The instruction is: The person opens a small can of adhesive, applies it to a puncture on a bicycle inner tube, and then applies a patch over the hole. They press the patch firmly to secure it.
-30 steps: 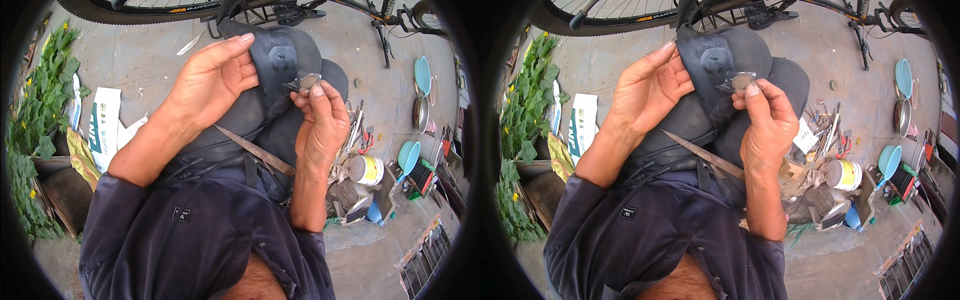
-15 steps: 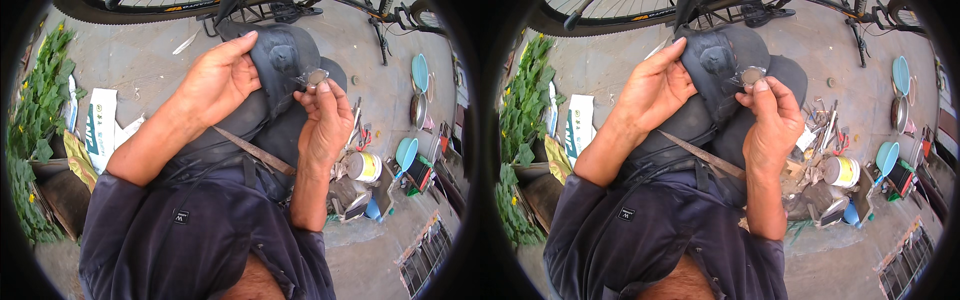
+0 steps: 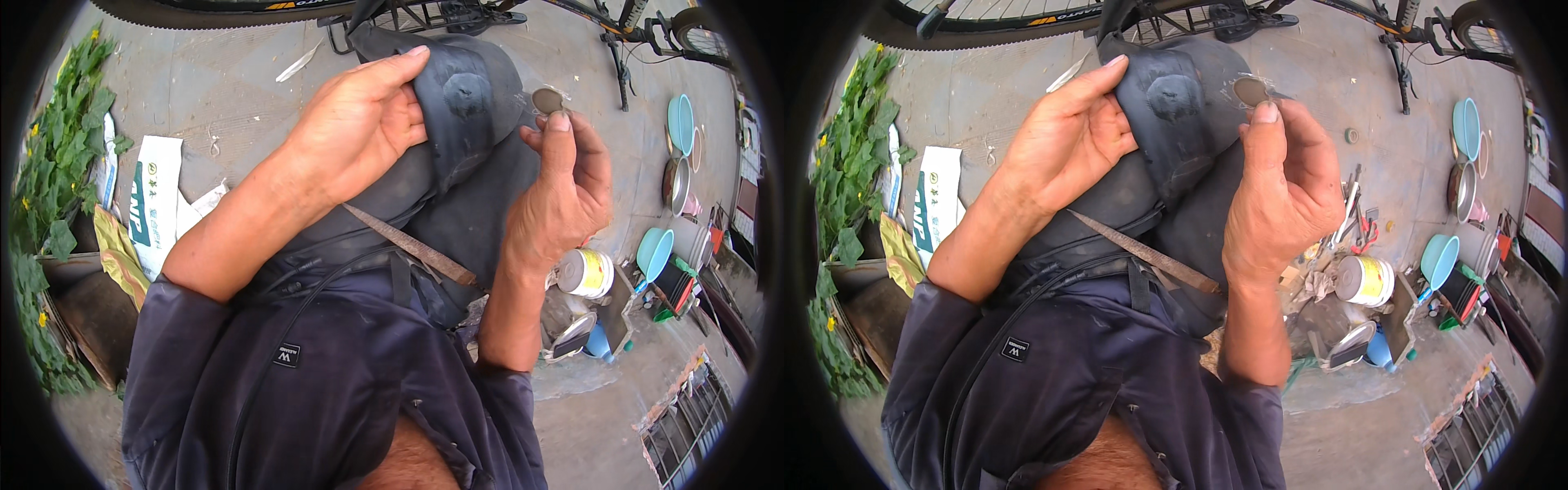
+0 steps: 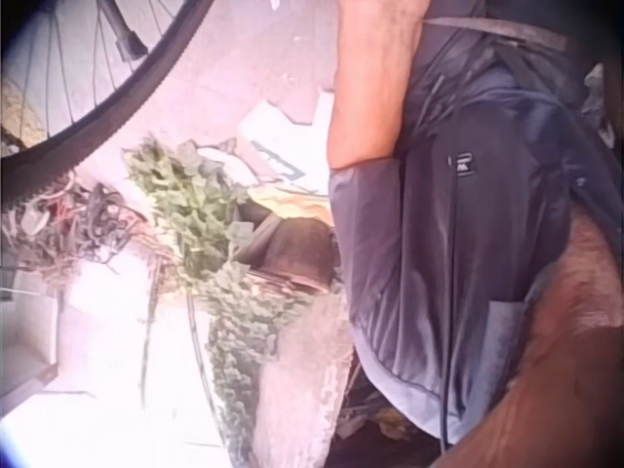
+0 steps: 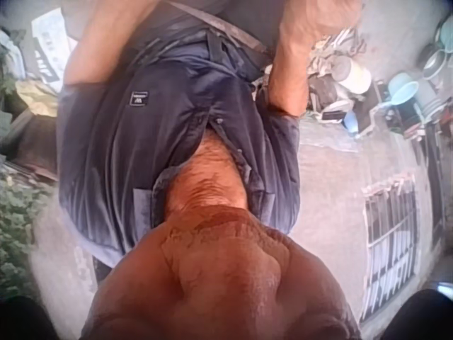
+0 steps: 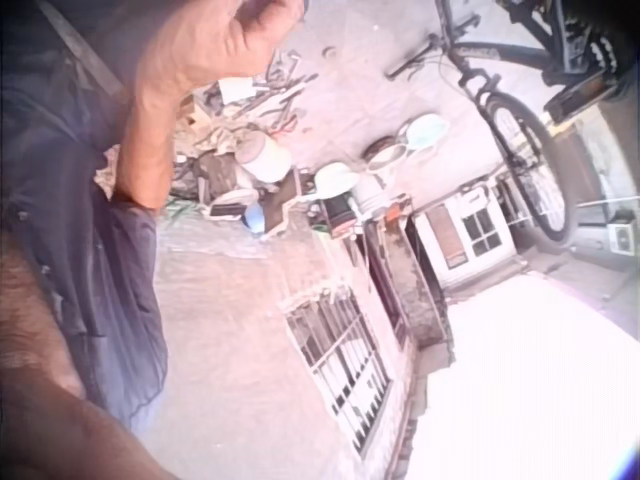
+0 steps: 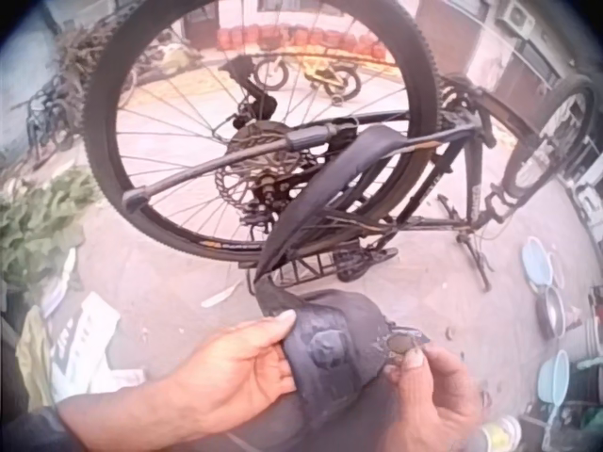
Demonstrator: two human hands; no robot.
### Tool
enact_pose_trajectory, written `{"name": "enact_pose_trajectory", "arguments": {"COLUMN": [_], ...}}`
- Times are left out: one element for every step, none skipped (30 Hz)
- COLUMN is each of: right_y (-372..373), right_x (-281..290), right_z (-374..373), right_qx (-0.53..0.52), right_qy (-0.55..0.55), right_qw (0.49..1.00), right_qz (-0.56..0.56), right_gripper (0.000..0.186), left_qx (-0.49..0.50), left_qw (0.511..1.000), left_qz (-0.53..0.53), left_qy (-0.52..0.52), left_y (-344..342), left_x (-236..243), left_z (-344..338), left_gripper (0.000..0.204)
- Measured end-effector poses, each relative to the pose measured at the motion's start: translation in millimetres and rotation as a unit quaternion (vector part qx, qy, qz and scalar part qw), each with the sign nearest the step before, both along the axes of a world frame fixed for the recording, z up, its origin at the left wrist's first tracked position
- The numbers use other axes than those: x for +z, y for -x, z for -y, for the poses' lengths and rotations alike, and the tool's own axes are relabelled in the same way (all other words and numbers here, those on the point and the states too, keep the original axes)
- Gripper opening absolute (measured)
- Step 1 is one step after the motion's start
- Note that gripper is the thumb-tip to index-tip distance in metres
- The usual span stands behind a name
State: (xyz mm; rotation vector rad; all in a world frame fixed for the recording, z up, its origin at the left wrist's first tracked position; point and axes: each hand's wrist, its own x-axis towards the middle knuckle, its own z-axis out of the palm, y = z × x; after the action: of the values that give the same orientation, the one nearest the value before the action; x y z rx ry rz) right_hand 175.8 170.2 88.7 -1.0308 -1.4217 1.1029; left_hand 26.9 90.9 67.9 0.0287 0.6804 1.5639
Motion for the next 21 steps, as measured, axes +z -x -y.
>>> {"name": "enact_pose_trajectory", "arguments": {"right_y": [1, 2, 3, 5, 8, 11, 11, 11, 11, 11, 12, 12, 12, 12, 11, 9, 8, 7, 6, 6, 5], "right_x": [-2, -4, -7, -6, -2, -1, -9, -13, -16, -19, -22, -23, -23, -23, -22, -22, -22, -23, -24, -25, -24], "right_z": [-5, -10, -17, -20, -22, -25, -32, -33, -34, -34, -33, -32, -32, -31, -28, -24, -22, -22, -23, -24, -23], "right_qx": [-0.009, -0.018, -0.029, -0.027, -0.023, -0.020, -0.012, -0.001, 0.009, 0.022, 0.030, 0.035, 0.039, 0.043, 0.052, 0.061, 0.070, 0.077, 0.084, 0.092, 0.100], "right_qy": [-0.071, -0.143, -0.218, -0.288, -0.357, -0.423, -0.465, -0.477, -0.488, -0.500, -0.504, -0.515, -0.526, -0.537, -0.533, -0.529, -0.524, -0.533, -0.542, -0.551, -0.550], "right_qw": [0.997, 0.987, 0.970, 0.946, 0.915, 0.877, 0.857, 0.850, 0.842, 0.835, 0.834, 0.827, 0.821, 0.814, 0.814, 0.815, 0.815, 0.808, 0.801, 0.793, 0.792], "right_qz": [0.037, 0.074, 0.102, 0.145, 0.187, 0.228, 0.223, 0.225, 0.228, 0.231, 0.224, 0.222, 0.220, 0.218, 0.224, 0.231, 0.237, 0.239, 0.241, 0.242, 0.245], "right_gripper": [0.019, 0.018, 0.015, 0.014, 0.014, 0.015, 0.019, 0.019, 0.020, 0.020, 0.022, 0.023, 0.023, 0.024, 0.024, 0.024, 0.025, 0.026, 0.027, 0.027, 0.027], "left_qx": [0.002, 0.005, 0.004, 0.001, -0.002, -0.005, -0.007, -0.008, -0.007, -0.004, -0.002, -0.001, -0.001, -0.002, -0.002, -0.002, -0.002, 0.005, 0.013, 0.021, 0.018], "left_qw": [1.000, 1.000, 1.000, 1.000, 1.000, 1.000, 1.000, 0.999, 0.999, 0.999, 0.999, 0.999, 1.000, 1.000, 1.000, 1.000, 1.000, 0.999, 0.999, 0.999, 0.999], "left_qz": [0.000, 0.000, -0.005, -0.009, -0.013, -0.009, -0.006, -0.003, -0.005, -0.006, -0.006, -0.005, -0.004, -0.003, -0.001, 0.001, 0.003, 0.011, 0.020, 0.028, 0.028], "left_qy": [-0.001, -0.002, -0.005, -0.009, -0.012, -0.021, -0.029, -0.037, -0.036, -0.035, -0.034, -0.032, -0.030, -0.028, -0.029, -0.030, -0.030, -0.032, -0.033, -0.035, -0.041], "left_y": [0, 0, 0, 1, 1, 1, 1, 0, 0, 0, 0, 0, 0, 1, 1, 1, 1, 1, 0, 0, 0], "left_x": [0, 0, 1, 1, 1, 0, -3, -5, -5, -4, -5, -6, -6, -6, -6, -6, -6, -5, -4, -4, -5], "left_z": [0, 1, 1, 1, 1, 1, 2, 2, 1, 1, 2, 2, 2, 1, 1, 1, 1, 1, 1, 1, 2], "left_gripper": [0.045, 0.045, 0.045, 0.045, 0.044, 0.044, 0.043, 0.043, 0.042, 0.042, 0.041, 0.041, 0.040, 0.040, 0.039, 0.039, 0.038, 0.036, 0.033, 0.031, 0.031]}}
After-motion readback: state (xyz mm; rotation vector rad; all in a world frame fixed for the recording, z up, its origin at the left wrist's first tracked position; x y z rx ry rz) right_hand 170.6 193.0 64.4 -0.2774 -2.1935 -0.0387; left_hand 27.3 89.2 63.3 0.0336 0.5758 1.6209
